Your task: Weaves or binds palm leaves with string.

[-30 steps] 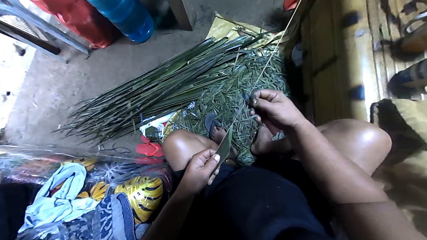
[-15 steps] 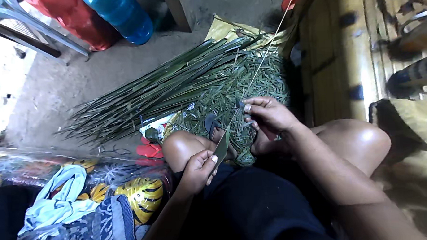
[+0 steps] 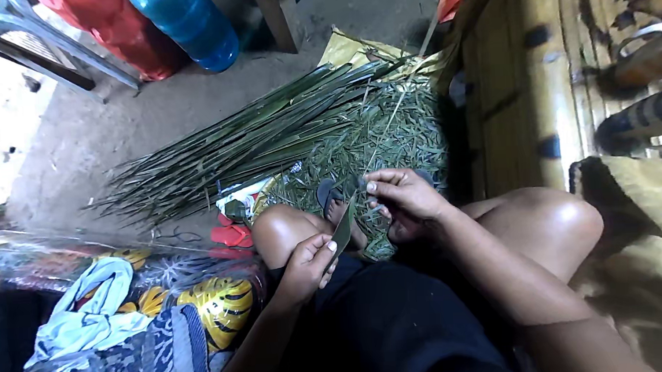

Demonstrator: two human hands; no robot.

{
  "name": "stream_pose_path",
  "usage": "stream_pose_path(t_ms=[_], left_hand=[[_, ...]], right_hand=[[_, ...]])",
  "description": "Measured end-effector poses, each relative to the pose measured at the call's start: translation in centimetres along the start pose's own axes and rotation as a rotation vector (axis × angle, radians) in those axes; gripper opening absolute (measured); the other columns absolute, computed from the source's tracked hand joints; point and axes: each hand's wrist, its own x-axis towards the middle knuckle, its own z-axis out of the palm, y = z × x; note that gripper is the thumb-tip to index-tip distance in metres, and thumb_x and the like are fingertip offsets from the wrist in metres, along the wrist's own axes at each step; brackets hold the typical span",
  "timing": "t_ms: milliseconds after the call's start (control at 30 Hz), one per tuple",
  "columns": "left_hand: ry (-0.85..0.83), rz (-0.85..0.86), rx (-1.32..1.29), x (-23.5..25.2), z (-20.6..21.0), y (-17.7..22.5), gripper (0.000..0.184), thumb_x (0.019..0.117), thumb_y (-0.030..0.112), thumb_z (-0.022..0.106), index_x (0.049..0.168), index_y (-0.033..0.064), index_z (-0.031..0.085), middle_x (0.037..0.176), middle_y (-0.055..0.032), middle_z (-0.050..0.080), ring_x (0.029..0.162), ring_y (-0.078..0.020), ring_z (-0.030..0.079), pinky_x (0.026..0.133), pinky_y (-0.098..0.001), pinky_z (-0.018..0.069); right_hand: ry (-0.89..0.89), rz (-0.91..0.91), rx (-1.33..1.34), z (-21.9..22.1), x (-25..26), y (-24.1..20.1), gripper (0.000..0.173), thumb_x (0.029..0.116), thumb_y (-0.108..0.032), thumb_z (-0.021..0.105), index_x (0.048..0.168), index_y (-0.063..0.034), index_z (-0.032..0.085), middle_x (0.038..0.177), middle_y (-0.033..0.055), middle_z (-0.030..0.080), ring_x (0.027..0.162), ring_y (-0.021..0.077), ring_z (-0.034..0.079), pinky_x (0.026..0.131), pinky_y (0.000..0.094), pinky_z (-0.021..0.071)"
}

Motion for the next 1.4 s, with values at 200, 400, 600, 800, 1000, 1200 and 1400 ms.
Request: stream_pose_path(t_ms=[200, 400, 600, 800, 1000, 1200, 1400], left_hand=[[0.010, -0.022, 0.036, -1.2, -0.4, -0.3, 0.020, 0.1061, 0.013, 0.046, 0.099, 0.0053, 0.063, 0.062, 0.0024, 0.054, 0.045, -0.0048, 0.048, 0.041, -0.0188, 0.0415], [-0.127, -0.072, -0.121, -1.1, -1.2, -0.8, 0.030, 0.1079, 0.020, 0.038, 0.104, 0.0056, 0.064, 0.059, 0.0053, 0.050, 0.044, -0.0029, 0.045, 0.041, -0.0174, 0.0391], [-0.375, -0.206, -0.484, 0.0, -1.8, -1.1, 0.035, 0.1077, 0.023, 0.031, 0.104, 0.0106, 0.063, 0.056, 0.0077, 0.045, 0.042, -0.0030, 0.045, 0.041, -0.0175, 0.0395], [-0.507, -0.289, -0.691, -0.2, -1.8, -1.4, 0.030, 0.1086, 0.029, 0.038, 0.101, 0.0120, 0.062, 0.057, 0.0075, 0.045, 0.043, -0.0033, 0.047, 0.042, -0.0171, 0.0417], [-0.531, -0.304, -0.698, -1.5, -2.0, -2.1, 0.029, 0.1070, 0.034, 0.046, 0.098, 0.0126, 0.064, 0.056, 0.0077, 0.047, 0.043, -0.0030, 0.049, 0.042, -0.0173, 0.0429], [-0.521, -0.336, -0.771, -1.8, -2.2, -2.5, 0.029, 0.1060, 0.033, 0.048, 0.097, 0.0112, 0.065, 0.056, 0.0068, 0.048, 0.043, -0.0039, 0.050, 0.042, -0.0178, 0.0441], [-0.579, -0.343, -0.892, -0.8, -2.0, -2.6, 0.026, 0.1056, 0.035, 0.051, 0.098, 0.0128, 0.063, 0.060, 0.0064, 0.052, 0.045, -0.0037, 0.053, 0.044, -0.0169, 0.0455]], right_hand=[[0.188, -0.060, -0.018, -4.0, 2.2, -3.8, 0.025, 0.1050, -0.015, 0.053, 0.125, -0.0055, 0.064, 0.079, 0.0001, 0.067, 0.054, 0.0060, 0.059, 0.048, 0.0210, 0.0525], [0.169, -0.052, 0.003, -3.8, 2.4, -4.6, 0.028, 0.1052, -0.015, 0.050, 0.131, -0.0073, 0.060, 0.078, -0.0001, 0.065, 0.053, 0.0058, 0.058, 0.047, 0.0213, 0.0522], [-0.135, 0.030, 0.039, 0.7, 0.2, 0.9, 0.024, 0.1026, -0.013, 0.057, 0.122, -0.0063, 0.069, 0.080, 0.0032, 0.069, 0.058, 0.0063, 0.060, 0.053, 0.0202, 0.0524], [-0.143, -0.054, -0.007, 0.1, 0.4, 0.0, 0.022, 0.1018, -0.015, 0.059, 0.117, -0.0063, 0.072, 0.077, 0.0018, 0.068, 0.058, 0.0052, 0.059, 0.052, 0.0190, 0.0514], [0.003, -0.133, -0.024, -3.1, 3.2, -3.4, 0.025, 0.1021, -0.015, 0.054, 0.123, -0.0071, 0.066, 0.074, -0.0023, 0.065, 0.054, 0.0046, 0.058, 0.048, 0.0205, 0.0513], [0.125, -0.158, 0.038, -4.5, 4.3, -5.6, 0.026, 0.1046, -0.018, 0.049, 0.127, -0.0100, 0.061, 0.078, -0.0020, 0.064, 0.053, 0.0055, 0.058, 0.047, 0.0211, 0.0518], [-0.194, -0.001, -0.006, 0.5, 0.5, 0.3, 0.025, 0.1019, -0.017, 0.059, 0.123, -0.0074, 0.069, 0.077, 0.0035, 0.068, 0.056, 0.0070, 0.060, 0.052, 0.0212, 0.0526]])
